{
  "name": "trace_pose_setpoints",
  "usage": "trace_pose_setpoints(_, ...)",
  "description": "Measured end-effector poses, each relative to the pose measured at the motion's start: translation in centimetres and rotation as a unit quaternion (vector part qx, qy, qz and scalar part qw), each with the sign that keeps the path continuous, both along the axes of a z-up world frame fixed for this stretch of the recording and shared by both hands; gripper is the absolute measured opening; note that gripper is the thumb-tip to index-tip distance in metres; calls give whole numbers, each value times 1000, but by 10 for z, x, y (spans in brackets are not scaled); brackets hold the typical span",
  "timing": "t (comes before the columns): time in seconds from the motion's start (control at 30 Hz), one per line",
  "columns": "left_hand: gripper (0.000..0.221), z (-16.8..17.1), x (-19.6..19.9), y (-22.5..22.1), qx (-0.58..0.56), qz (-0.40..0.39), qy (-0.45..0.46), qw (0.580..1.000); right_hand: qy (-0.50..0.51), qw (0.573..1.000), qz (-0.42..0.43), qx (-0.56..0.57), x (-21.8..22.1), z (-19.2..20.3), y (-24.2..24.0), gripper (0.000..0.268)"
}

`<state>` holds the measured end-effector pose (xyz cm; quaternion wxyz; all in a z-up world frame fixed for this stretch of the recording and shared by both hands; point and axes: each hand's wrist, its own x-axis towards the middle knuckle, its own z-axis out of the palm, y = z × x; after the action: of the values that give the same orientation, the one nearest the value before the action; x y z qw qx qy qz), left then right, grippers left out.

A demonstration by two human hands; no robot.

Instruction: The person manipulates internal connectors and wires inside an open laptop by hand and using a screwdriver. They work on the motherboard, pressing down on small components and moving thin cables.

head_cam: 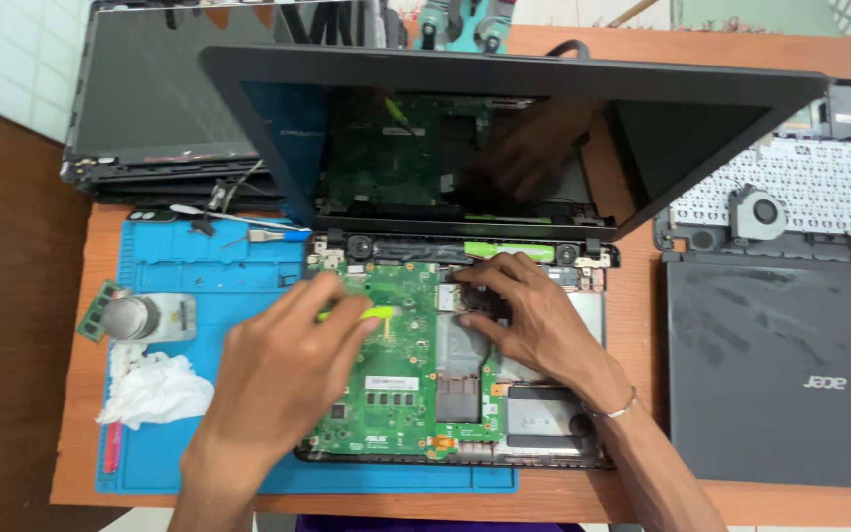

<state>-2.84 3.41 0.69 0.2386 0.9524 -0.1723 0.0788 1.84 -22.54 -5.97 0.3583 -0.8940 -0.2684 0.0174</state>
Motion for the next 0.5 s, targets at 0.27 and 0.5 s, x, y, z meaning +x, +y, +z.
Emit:
trace_pose_setpoints(0.27, 14, -20, -33, 54, -55, 154, 52, 985, -19, 992, 120, 32, 7, 4, 68, 36)
trace_pose_setpoints(0.5, 15, -36, -58, 89, -84, 209, 42, 973, -9, 984, 176, 19, 8, -10, 134, 19)
